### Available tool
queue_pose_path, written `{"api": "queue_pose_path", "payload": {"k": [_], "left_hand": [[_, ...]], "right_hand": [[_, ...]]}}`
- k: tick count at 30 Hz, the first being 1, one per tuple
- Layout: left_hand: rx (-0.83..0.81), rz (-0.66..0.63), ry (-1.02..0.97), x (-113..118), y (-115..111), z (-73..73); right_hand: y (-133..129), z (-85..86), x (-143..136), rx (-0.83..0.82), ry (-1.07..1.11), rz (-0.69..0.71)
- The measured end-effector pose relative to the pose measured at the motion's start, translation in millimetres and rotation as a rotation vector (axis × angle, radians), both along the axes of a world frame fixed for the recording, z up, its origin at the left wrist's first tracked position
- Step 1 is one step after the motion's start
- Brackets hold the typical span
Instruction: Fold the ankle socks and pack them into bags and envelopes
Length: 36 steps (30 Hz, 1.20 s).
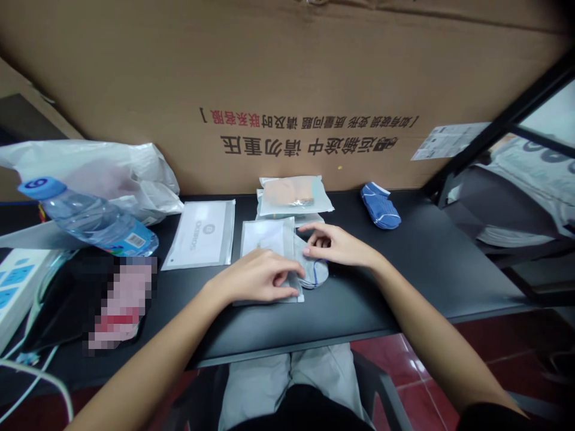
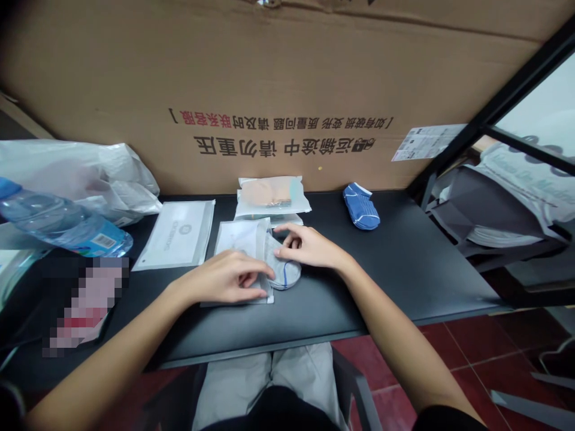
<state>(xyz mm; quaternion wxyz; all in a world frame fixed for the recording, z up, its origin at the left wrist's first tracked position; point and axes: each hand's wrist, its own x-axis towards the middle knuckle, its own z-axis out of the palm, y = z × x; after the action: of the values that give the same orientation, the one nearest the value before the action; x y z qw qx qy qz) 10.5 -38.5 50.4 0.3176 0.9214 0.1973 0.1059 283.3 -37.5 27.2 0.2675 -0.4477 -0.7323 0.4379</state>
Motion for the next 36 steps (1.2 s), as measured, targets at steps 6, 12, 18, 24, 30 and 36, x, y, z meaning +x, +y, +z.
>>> {"api": "queue_pose_path", "payload": {"k": [6,12,18,24,30,36], "left_hand": [[0.096,0.008,0.016,2.8,1.7,-7.8],[0.037,0.035,0.013,1.2,4.4,-1.4],[-0.079,-0.007,-0.058,1.6,5.7,2.1],[-0.167,-0.071,-0.082,1.3,6.3,3.0],[-0.088,0.024,-0.117,1.5,4.4,3.0],[0.010,0.058,-0.065,3.0,2.6,0.7]], "right_hand": [[-4.7,6.6,-0.3,-0.033,0.084,0.154],[-3.9,11.7,2.0,-0.185,0.170,0.118],[-0.2,1.8,-13.3,-0.100,0.291,-0.002],[-1.5,-13.8,-27.9,-0.259,0.458,-0.310],[-5.3,-19.1,-38.7,-0.054,0.328,-0.282],[-11.2,-23.2,-41.3,0.194,0.160,-0.174]]}}
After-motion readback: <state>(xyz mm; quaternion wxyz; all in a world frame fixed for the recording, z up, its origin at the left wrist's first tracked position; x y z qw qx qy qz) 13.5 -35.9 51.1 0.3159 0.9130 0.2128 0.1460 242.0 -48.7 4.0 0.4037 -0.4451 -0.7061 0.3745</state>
